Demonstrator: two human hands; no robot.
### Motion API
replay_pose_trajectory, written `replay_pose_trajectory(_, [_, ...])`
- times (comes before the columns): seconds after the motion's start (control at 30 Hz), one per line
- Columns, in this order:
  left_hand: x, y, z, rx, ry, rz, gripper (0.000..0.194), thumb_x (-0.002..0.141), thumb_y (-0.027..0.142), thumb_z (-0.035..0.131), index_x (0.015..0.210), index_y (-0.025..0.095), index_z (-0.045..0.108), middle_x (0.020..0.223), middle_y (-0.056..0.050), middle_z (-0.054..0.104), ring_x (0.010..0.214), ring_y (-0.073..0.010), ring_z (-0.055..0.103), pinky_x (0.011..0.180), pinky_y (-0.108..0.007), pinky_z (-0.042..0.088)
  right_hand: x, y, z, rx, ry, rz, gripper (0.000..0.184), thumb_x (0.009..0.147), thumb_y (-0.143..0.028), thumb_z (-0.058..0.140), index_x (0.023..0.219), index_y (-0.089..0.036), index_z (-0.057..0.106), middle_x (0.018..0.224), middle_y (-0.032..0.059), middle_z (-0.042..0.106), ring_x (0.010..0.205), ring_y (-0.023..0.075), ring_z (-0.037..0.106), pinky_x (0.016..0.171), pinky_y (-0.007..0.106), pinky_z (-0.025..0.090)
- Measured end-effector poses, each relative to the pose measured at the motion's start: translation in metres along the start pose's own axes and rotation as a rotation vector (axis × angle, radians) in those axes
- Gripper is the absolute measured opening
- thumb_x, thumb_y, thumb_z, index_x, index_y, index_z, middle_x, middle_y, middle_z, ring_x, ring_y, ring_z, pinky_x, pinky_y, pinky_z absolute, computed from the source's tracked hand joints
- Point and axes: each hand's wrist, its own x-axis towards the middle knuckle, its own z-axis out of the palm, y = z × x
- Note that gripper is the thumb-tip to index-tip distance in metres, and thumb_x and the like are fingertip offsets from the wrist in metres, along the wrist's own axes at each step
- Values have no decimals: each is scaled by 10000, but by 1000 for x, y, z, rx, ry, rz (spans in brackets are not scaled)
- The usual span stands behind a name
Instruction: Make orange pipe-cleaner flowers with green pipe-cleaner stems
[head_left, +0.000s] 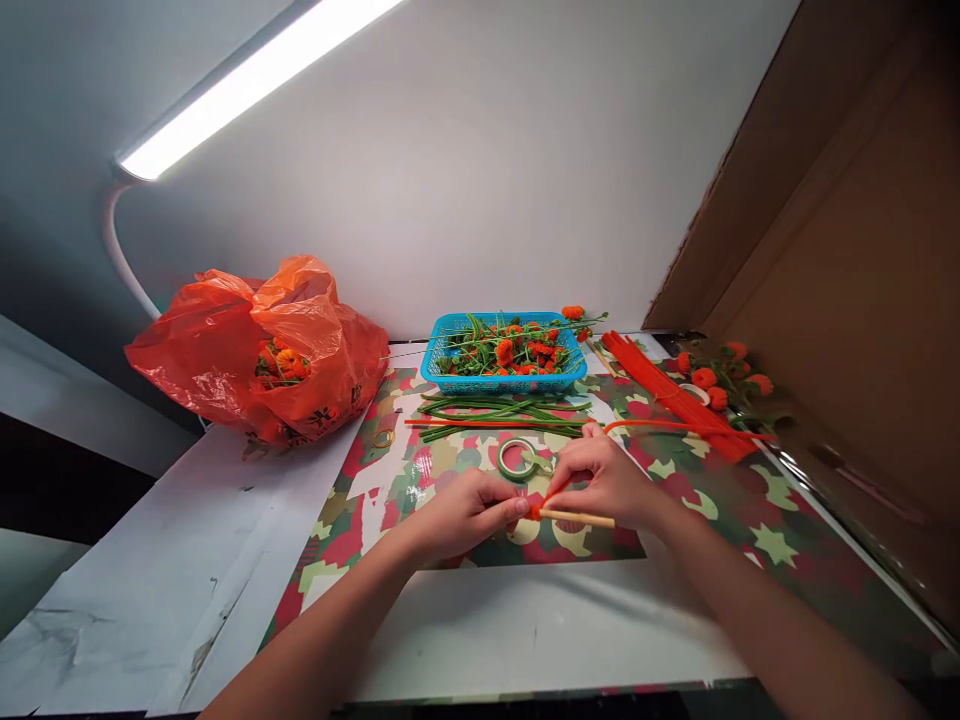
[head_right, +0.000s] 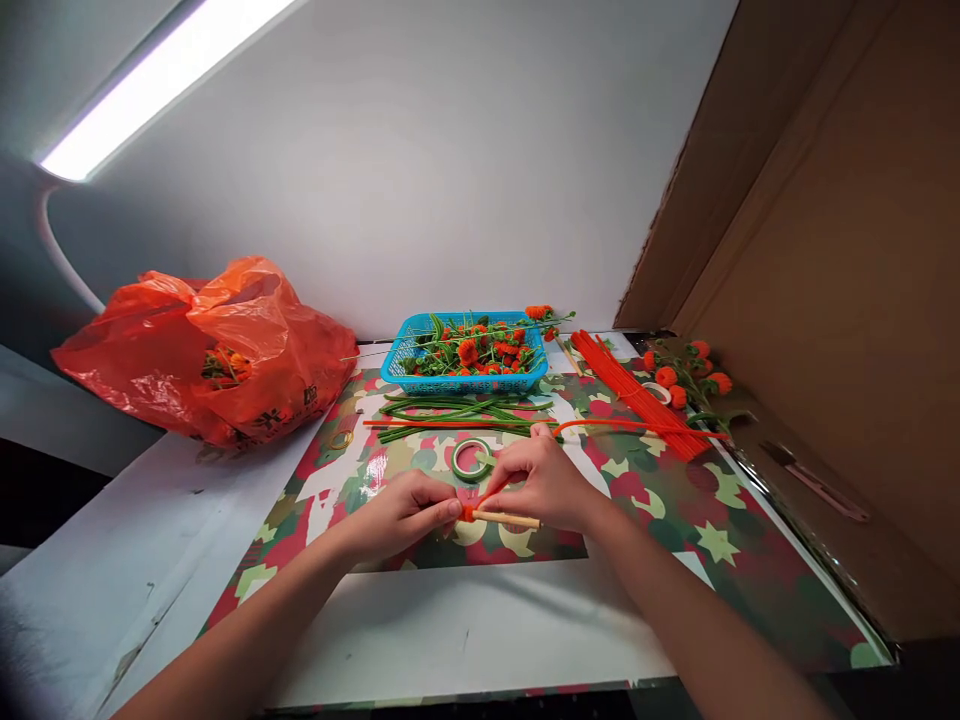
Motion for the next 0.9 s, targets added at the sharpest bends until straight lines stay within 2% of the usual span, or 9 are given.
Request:
replay_pose_trajectory(0.17, [1,3,0,75,20,-12,392,909,383,420,629,147,560,523,48,424,496,-73,349,480,-202,258,-2,-7,-6,-101,6,-53,161,782,-302,736,651,-218,693,616,-44,670,592,99,540,807,345,220])
replay_pose_trajectory(0.37, [4,5,5,220,14,37,373,899,345,435,588,157,517,503,60,356,469,-72,271,468,-226,211,-4,-8,-7,-121,-107,-31,141,812,-256,704,680,-214,677,639,-55,685,603,97,555,790,331,206])
replay_pose_trajectory(0.43, [5,6,7,252,48,0,382,902,355,423,583,162,501,496,59,351,471,-77,263,471,-233,203,-3,-8,-4,-164,-70,-24,168,821,-262,691,663,-209,669,633,-48,687,602,104,554,776,331,205])
replay_pose_trajectory(0.53, [7,5,10,277,128,-102,396,909,378,386,593,168,498,501,46,407,482,-87,314,480,-240,204,-2,-8,1,-224,54,-43,243,864,-313,640,649,-202,660,634,-28,695,599,112,558,752,333,201])
replay_pose_trajectory(0.63, [7,4,13,287,186,-147,407,910,395,360,597,171,493,515,32,449,496,-95,349,491,-246,206,-1,-7,5,-298,147,-95,302,910,-332,574,652,-196,654,627,-15,694,600,115,556,727,333,193])
replay_pose_trajectory(0.9, [7,0,13,264,195,-165,423,907,446,352,615,179,500,526,22,461,498,-106,348,485,-246,209,0,-4,13,-374,190,-168,265,916,-284,566,679,-192,644,659,-34,692,623,105,547,715,326,183])
